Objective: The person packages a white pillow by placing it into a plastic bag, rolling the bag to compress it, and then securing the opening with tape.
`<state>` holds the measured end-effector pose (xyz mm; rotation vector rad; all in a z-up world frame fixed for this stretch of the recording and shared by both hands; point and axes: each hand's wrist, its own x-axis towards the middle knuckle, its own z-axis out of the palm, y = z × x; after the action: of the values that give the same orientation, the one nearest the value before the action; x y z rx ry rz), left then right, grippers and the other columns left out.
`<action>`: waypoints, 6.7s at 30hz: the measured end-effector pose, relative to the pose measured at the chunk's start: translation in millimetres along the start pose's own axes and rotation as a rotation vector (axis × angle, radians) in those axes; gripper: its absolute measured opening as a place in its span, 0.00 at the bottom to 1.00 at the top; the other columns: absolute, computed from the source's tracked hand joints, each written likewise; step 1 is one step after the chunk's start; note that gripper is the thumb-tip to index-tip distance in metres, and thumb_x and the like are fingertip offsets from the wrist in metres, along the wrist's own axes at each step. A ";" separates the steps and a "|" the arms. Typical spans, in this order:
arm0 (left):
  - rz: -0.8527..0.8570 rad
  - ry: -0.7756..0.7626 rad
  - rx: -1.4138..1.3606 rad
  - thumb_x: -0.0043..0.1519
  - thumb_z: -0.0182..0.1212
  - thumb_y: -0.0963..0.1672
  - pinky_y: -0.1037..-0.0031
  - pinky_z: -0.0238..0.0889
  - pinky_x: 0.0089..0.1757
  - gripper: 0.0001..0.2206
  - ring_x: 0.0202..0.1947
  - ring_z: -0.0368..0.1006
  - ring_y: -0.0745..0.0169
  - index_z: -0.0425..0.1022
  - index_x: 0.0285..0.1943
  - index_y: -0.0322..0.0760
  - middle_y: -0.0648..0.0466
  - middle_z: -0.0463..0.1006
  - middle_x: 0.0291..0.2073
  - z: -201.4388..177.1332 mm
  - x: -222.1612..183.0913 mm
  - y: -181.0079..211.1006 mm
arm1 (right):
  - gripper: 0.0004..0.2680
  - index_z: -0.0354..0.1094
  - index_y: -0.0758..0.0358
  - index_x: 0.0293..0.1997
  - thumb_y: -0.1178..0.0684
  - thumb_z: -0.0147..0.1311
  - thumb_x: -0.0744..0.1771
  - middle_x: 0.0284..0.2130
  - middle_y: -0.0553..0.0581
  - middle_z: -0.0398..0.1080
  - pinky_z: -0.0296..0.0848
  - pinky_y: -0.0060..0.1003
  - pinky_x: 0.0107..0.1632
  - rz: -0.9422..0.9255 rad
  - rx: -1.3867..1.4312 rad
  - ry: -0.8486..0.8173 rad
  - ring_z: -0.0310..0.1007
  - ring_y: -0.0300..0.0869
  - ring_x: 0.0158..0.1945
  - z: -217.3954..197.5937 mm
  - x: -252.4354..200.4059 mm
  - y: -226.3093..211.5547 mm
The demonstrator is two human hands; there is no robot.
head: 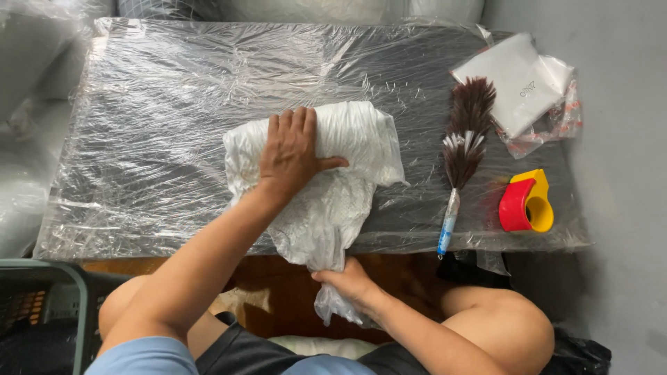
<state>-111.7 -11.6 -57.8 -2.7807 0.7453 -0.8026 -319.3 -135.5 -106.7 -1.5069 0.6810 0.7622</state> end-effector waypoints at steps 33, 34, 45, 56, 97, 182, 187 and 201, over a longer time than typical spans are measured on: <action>0.088 0.055 -0.560 0.55 0.57 0.68 0.51 0.63 0.56 0.46 0.56 0.76 0.33 0.65 0.73 0.34 0.36 0.78 0.55 -98.6 -49.4 43.7 | 0.24 0.70 0.72 0.54 0.44 0.69 0.60 0.34 0.61 0.75 0.79 0.41 0.40 -0.065 -0.040 -0.050 0.77 0.45 0.40 -7.2 6.4 20.5; 0.086 0.052 -0.562 0.55 0.57 0.68 0.51 0.63 0.56 0.46 0.56 0.76 0.33 0.65 0.73 0.34 0.36 0.78 0.55 -101.3 -54.9 49.1 | 0.24 0.70 0.72 0.54 0.44 0.69 0.60 0.34 0.61 0.75 0.79 0.41 0.40 -0.060 -0.040 -0.050 0.77 0.45 0.40 -7.0 6.5 23.9; 0.009 0.283 -0.474 0.62 0.45 0.66 0.39 0.57 0.62 0.41 0.65 0.67 0.26 0.67 0.72 0.34 0.32 0.73 0.63 -94.4 -105.7 104.2 | 0.29 0.64 0.68 0.67 0.44 0.67 0.62 0.48 0.69 0.73 0.75 0.49 0.47 -0.326 0.053 0.000 0.74 0.52 0.43 -4.2 -3.8 21.7; -0.030 0.380 -0.517 0.60 0.49 0.66 0.40 0.63 0.59 0.42 0.58 0.74 0.24 0.70 0.67 0.30 0.31 0.77 0.57 -75.1 -86.1 91.8 | 0.30 0.60 0.70 0.70 0.40 0.65 0.64 0.61 0.71 0.67 0.65 0.55 0.65 -0.326 -0.029 -0.020 0.67 0.57 0.64 -7.4 -7.9 39.5; 0.080 0.238 -0.449 0.52 0.55 0.72 0.38 0.58 0.57 0.54 0.59 0.70 0.26 0.65 0.68 0.22 0.29 0.73 0.55 -36.4 -35.6 53.4 | 0.31 0.61 0.74 0.67 0.38 0.65 0.64 0.57 0.70 0.70 0.70 0.53 0.60 -0.151 -0.017 -0.004 0.71 0.54 0.60 2.4 -9.2 22.8; -1.204 -0.293 -1.324 0.52 0.74 0.62 0.54 0.64 0.56 0.44 0.57 0.72 0.34 0.62 0.64 0.29 0.35 0.74 0.52 23.2 -143.9 18.2 | 0.16 0.73 0.77 0.39 0.55 0.72 0.56 0.27 0.65 0.73 0.77 0.44 0.31 -0.186 0.266 0.045 0.76 0.47 0.31 10.7 -3.2 -6.4; -1.107 -0.030 -1.438 0.59 0.72 0.55 0.50 0.65 0.57 0.39 0.60 0.69 0.27 0.57 0.68 0.27 0.26 0.71 0.55 16.4 -122.2 19.6 | 0.16 0.73 0.75 0.41 0.55 0.72 0.57 0.29 0.65 0.74 0.78 0.46 0.32 -0.178 0.327 0.042 0.77 0.48 0.31 15.4 6.9 -17.7; -1.282 -0.139 -2.167 0.70 0.38 0.58 0.62 0.37 0.72 0.31 0.75 0.50 0.60 0.56 0.78 0.42 0.52 0.57 0.76 -128.9 -189.0 119.0 | 0.11 0.75 0.73 0.30 0.54 0.72 0.59 0.25 0.64 0.75 0.81 0.46 0.35 -0.080 0.582 -0.081 0.79 0.48 0.28 30.6 4.1 -26.3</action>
<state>-369.2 -20.7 -68.4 -4.7589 -1.5682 1.3263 -298.2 -103.0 -94.8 -0.9611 0.7014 0.5006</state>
